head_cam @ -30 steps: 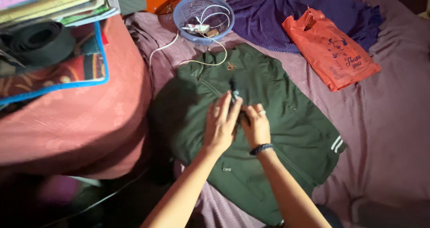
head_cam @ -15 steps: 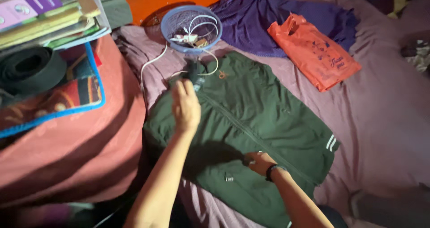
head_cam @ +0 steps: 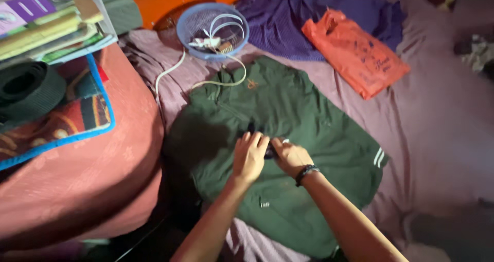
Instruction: The person uses a dark cloth to wipe the surface of a green jacket laid on a bed. They wipe the front, flip the jacket to wipe the back, and then fold the jacket while continuing to wipe it.
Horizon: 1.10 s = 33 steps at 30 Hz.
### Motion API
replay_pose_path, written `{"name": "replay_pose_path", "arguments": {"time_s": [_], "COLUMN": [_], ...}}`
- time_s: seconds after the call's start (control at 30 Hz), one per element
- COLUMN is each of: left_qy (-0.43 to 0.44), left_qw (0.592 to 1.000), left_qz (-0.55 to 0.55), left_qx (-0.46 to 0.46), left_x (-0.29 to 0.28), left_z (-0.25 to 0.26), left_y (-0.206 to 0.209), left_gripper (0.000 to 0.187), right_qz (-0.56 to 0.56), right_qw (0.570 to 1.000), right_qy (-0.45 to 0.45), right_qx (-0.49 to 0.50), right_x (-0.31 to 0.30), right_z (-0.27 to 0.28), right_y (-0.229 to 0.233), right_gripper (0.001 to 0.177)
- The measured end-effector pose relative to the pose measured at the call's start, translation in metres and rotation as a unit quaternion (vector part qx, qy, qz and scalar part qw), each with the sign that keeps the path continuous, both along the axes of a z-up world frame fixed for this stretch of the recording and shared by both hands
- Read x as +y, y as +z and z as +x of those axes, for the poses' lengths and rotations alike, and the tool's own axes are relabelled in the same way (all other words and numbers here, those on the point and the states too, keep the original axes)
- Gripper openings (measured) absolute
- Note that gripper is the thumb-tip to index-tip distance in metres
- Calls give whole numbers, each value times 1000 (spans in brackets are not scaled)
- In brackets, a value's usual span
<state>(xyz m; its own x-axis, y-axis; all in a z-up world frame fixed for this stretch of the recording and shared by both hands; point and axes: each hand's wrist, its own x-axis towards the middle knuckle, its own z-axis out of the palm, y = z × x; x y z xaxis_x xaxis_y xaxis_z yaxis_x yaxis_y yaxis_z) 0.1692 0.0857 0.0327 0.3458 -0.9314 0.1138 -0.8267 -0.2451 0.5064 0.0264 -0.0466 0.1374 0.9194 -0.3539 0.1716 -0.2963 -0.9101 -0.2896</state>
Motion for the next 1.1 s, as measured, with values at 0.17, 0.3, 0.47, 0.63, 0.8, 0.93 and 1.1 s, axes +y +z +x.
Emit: {"name": "replay_pose_path", "arguments": {"time_s": [0.17, 0.3, 0.47, 0.63, 0.8, 0.93, 1.1], "left_qy": [-30, -52, 0, -33, -112, 22, -21], "left_qw": [987, 997, 983, 989, 988, 983, 1000], "left_qz": [151, 56, -157, 140, 84, -183, 2], "left_qx": [36, 5, -91, 19, -62, -13, -23], "left_x": [35, 16, 20, 42, 19, 13, 60], "left_z": [-46, -44, -62, -95, -76, -68, -101], "left_y": [0, 27, 65, 39, 61, 118, 113], "left_gripper": [34, 31, 28, 43, 30, 54, 76], "right_qz": [59, 92, 15, 90, 81, 43, -43], "right_qw": [965, 981, 973, 979, 990, 970, 984], "right_qy": [-67, -94, -145, -46, -91, -180, -174], "right_qx": [247, 140, -180, 178, 66, -157, -19], "right_x": [64, 73, 76, 92, 92, 48, 68], "right_z": [-30, -39, -58, -77, -73, -79, -96], "right_y": [-48, -32, -9, -47, -36, 10, -22], "right_gripper": [32, 75, 61, 44, 39, 30, 34]}}
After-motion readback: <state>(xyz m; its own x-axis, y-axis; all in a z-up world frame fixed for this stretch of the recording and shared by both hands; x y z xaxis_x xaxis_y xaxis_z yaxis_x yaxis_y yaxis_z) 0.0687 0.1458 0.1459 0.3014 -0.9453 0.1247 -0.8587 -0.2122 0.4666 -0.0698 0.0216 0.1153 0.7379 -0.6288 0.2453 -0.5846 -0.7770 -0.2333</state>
